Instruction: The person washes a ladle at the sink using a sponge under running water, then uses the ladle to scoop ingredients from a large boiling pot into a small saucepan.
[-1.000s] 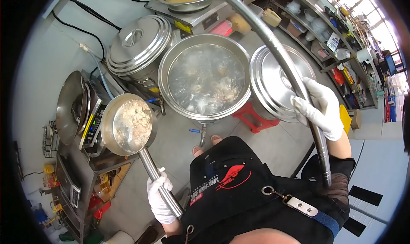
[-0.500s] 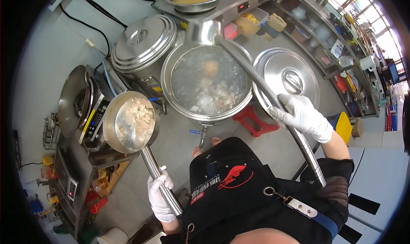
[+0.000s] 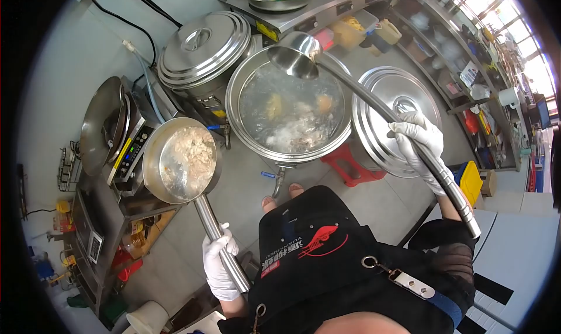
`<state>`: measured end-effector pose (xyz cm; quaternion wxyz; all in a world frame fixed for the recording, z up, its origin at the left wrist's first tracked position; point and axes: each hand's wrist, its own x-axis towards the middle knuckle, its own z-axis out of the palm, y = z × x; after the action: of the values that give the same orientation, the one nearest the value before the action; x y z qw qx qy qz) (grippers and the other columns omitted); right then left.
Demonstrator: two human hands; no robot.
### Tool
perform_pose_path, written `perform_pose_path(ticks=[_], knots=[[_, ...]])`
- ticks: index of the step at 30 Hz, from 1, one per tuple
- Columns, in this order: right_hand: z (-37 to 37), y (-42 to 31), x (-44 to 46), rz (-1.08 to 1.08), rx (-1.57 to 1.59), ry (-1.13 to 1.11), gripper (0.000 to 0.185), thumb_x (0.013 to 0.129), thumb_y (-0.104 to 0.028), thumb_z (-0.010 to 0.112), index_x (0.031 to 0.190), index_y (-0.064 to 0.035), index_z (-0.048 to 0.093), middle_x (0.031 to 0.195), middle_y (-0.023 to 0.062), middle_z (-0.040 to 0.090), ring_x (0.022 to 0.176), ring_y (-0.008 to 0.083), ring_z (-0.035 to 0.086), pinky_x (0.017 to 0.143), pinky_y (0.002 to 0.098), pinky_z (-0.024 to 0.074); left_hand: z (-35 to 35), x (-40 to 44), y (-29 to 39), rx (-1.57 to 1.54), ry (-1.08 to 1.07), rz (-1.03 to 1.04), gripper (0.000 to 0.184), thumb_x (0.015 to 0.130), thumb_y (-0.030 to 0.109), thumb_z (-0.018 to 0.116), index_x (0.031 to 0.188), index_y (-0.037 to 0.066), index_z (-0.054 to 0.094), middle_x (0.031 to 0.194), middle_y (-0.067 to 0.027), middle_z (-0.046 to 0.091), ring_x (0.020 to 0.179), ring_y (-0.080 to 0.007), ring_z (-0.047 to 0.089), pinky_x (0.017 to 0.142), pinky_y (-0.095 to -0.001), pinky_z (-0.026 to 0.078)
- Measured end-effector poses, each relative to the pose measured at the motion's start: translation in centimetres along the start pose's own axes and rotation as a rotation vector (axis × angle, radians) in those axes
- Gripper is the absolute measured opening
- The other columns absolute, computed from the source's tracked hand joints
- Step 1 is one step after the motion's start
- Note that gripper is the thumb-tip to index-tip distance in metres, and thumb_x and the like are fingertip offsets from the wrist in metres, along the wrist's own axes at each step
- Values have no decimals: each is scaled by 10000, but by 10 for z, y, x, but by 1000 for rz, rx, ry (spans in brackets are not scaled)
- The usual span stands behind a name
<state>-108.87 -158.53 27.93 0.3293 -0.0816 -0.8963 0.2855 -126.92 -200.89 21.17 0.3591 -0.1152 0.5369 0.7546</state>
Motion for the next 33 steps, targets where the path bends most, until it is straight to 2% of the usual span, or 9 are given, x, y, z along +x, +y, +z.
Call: perform_pose_path(ticks=[1,4,5,8,9,11,14,20,33], knots=[[0,0,0,74,91,28,240,784,102,609,978,-8,697,894,160,669,757,223,689,681,310,547,0,1,0,-3,0,0,381,799,57,604,1147,-77,527,800,-72,537,581,-135,516,533,-275,429],[-1,-1,-4,19,-80,-35,220,796,89,604,973,-4,696,864,149,668,770,219,689,674,310,546,0,1,0,-12,6,1,383,799,54,600,1151,-78,523,800,-73,536,579,-136,514,533,-274,427],[4,3,-6,-169,-250,-28,207,797,83,615,970,1,694,822,141,665,757,217,686,673,301,540,0,1,-1,-15,8,4,386,800,54,599,1153,-79,520,801,-73,535,579,-135,513,534,-274,426],[8,11,-9,141,-45,28,212,737,41,698,926,-51,722,811,120,672,712,220,671,645,297,529,-3,2,-1,-9,9,-7,393,801,54,597,1159,-83,512,805,-74,535,577,-134,509,534,-274,423],[6,7,1,121,45,114,221,707,6,738,899,-102,743,815,103,679,677,223,663,624,301,525,-4,3,-1,-7,9,-13,395,801,54,597,1160,-85,509,806,-74,534,576,-133,508,534,-274,421],[11,-3,0,-115,-225,-1,189,741,61,711,909,-25,727,827,116,668,702,180,636,652,256,495,-3,3,-1,-10,6,-12,394,801,54,596,1158,-85,506,809,-75,534,576,-132,506,534,-275,420],[13,2,-4,225,189,114,143,788,54,670,915,10,718,812,100,662,723,172,628,667,272,496,-2,3,1,-8,8,-10,390,802,54,598,1153,-85,505,810,-75,535,575,-133,506,535,-276,419],[9,4,-3,211,121,-63,145,815,8,656,942,3,724,815,103,662,772,181,638,719,298,510,-2,4,4,-1,26,-15,386,801,56,609,1147,-81,507,809,-77,540,573,-135,510,535,-277,419],[8,13,-2,305,136,-136,147,819,-8,657,950,10,721,830,113,656,786,193,636,742,306,510,-1,6,5,9,5,-20,396,786,67,615,1140,-81,518,797,-71,531,574,-130,504,533,-273,415]])
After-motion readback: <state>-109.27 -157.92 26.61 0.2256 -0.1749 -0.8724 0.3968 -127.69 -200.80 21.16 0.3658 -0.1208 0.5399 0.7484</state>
